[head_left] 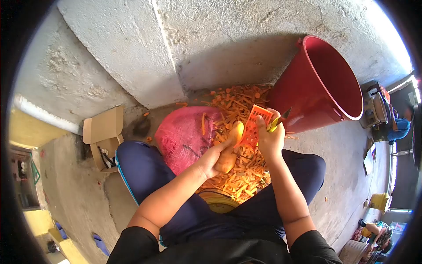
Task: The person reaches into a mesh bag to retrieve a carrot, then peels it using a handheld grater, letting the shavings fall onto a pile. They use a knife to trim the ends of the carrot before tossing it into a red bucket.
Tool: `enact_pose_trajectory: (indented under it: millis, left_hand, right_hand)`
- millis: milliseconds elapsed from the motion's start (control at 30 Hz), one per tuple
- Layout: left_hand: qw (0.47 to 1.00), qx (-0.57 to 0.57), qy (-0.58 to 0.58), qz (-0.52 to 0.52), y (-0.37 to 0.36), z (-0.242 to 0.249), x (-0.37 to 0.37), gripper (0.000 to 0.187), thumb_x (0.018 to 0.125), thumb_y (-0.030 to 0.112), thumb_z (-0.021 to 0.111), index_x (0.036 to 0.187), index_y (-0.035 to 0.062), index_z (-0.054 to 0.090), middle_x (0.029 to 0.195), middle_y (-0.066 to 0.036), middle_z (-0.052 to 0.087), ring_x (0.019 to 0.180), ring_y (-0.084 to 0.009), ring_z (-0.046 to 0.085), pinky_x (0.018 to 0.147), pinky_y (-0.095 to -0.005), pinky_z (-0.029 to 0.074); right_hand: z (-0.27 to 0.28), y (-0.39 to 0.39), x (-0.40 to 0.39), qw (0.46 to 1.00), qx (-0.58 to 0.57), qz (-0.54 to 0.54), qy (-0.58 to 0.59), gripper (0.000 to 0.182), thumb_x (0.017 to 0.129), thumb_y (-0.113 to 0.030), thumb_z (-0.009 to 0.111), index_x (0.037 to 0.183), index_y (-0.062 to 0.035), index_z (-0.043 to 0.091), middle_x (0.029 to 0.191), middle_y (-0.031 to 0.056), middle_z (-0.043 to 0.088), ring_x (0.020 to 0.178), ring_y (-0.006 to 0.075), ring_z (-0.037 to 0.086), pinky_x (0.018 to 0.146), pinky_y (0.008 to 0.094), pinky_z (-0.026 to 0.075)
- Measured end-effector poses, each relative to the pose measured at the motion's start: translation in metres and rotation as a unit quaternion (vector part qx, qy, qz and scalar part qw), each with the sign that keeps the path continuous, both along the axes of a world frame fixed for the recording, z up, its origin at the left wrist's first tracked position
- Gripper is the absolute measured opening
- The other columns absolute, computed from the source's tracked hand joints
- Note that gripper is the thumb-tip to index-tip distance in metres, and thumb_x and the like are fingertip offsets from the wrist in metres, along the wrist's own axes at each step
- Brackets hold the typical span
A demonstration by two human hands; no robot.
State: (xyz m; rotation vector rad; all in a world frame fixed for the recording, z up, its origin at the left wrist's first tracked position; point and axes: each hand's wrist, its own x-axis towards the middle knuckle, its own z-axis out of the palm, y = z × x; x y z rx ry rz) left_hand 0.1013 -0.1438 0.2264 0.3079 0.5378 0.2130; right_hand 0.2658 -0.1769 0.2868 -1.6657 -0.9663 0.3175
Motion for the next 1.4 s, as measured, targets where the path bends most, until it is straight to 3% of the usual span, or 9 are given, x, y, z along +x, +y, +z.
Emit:
enact_pose_trajectory:
  millis: [100,267,467,667,767,867,933,1167,1400]
  left_hand:
    - [0.992,0.113,0.039,-0.038,0.004,-0.011,-0.003,0.039,0.079,0.027,0.055,0.109,0.0047,0.045,0.093,-0.006,0.055,0.082,-0.016,0.056,0.071,-0.0265,0.045]
    - [0.92,0.366,0.135,-0.034,0.002,0.013,-0.001,0.047,0.075,0.021,0.057,0.115,0.003,0.041,0.101,-0.004,0.053,0.093,-0.0137,0.05,0.082,-0.0277,0.039]
    - [0.993,0.088,0.072,0.032,0.012,0.0,-0.003,0.048,0.069,0.004,0.058,0.114,0.0031,0.042,0.095,-0.006,0.054,0.091,-0.0149,0.052,0.08,-0.0278,0.04]
    - [0.951,0.285,0.116,0.009,0.01,0.015,0.0,0.042,0.066,-0.002,0.056,0.106,0.0029,0.047,0.089,-0.005,0.055,0.079,-0.0146,0.056,0.069,-0.0252,0.045]
    - [0.94,0.315,0.132,0.019,0.01,0.011,0.0,0.031,0.074,0.006,0.055,0.104,0.0034,0.048,0.087,-0.004,0.056,0.079,-0.0141,0.056,0.072,-0.0264,0.046]
    - [0.993,0.066,0.071,0.065,0.018,0.001,0.001,0.027,0.085,0.022,0.045,0.106,0.0043,0.048,0.09,-0.005,0.057,0.082,-0.0138,0.057,0.075,-0.0281,0.046]
    - [0.993,0.054,0.063,0.083,0.018,0.006,0.0,0.033,0.089,0.03,0.035,0.108,0.0051,0.048,0.095,-0.006,0.057,0.085,-0.0144,0.057,0.077,-0.0295,0.046]
    - [0.993,-0.028,0.027,0.113,0.006,0.009,0.012,0.035,0.091,0.03,0.03,0.111,0.0052,0.046,0.103,-0.008,0.056,0.089,-0.0168,0.056,0.08,-0.0319,0.046]
    - [0.991,0.104,0.076,0.027,-0.005,0.009,0.009,0.037,0.091,0.033,0.031,0.106,0.0044,0.048,0.095,-0.008,0.057,0.084,-0.0149,0.056,0.074,-0.0291,0.046]
  right_hand:
    - [0.009,-0.001,0.009,0.997,-0.01,-0.065,-0.046,0.022,0.082,-0.016,0.056,0.094,-0.0003,0.049,0.079,0.0018,0.052,0.073,0.0082,0.046,0.066,0.0225,0.039]
    - [0.009,-0.005,0.042,0.982,0.08,-0.058,0.163,0.013,0.084,-0.012,0.052,0.093,-0.002,0.05,0.075,0.0005,0.053,0.067,0.0054,0.048,0.061,0.0192,0.04]
    - [0.001,-0.007,0.027,0.993,0.033,-0.032,0.107,0.02,0.083,-0.017,0.055,0.095,-0.002,0.049,0.079,0.0004,0.053,0.071,0.0068,0.048,0.066,0.0208,0.04]
    - [-0.009,-0.008,0.003,0.992,-0.011,0.029,0.121,0.018,0.083,-0.015,0.054,0.095,-0.0029,0.048,0.078,0.0007,0.054,0.068,0.007,0.05,0.062,0.0211,0.042]
    - [-0.01,-0.01,-0.012,0.967,-0.017,0.098,0.233,0.019,0.083,-0.014,0.054,0.097,-0.0037,0.046,0.08,0.0006,0.054,0.069,0.0064,0.051,0.062,0.0206,0.043]
    - [-0.008,-0.011,-0.019,0.953,-0.021,0.134,0.269,0.019,0.083,-0.012,0.054,0.098,-0.0039,0.045,0.08,0.0007,0.054,0.07,0.0059,0.052,0.061,0.0209,0.044]
    - [-0.009,-0.009,-0.023,0.956,-0.021,0.114,0.269,0.018,0.084,-0.011,0.053,0.098,-0.0039,0.044,0.08,0.0012,0.054,0.07,0.0059,0.052,0.061,0.0206,0.044]
    - [-0.024,-0.003,-0.035,0.993,0.002,0.089,0.083,0.024,0.081,-0.015,0.056,0.098,-0.0007,0.046,0.08,0.0082,0.056,0.068,0.0139,0.054,0.06,0.026,0.045]
    - [-0.01,0.001,-0.032,0.998,-0.051,0.013,-0.026,0.022,0.078,-0.013,0.058,0.095,-0.0019,0.048,0.074,0.0148,0.057,0.064,0.0197,0.055,0.06,0.0309,0.044]
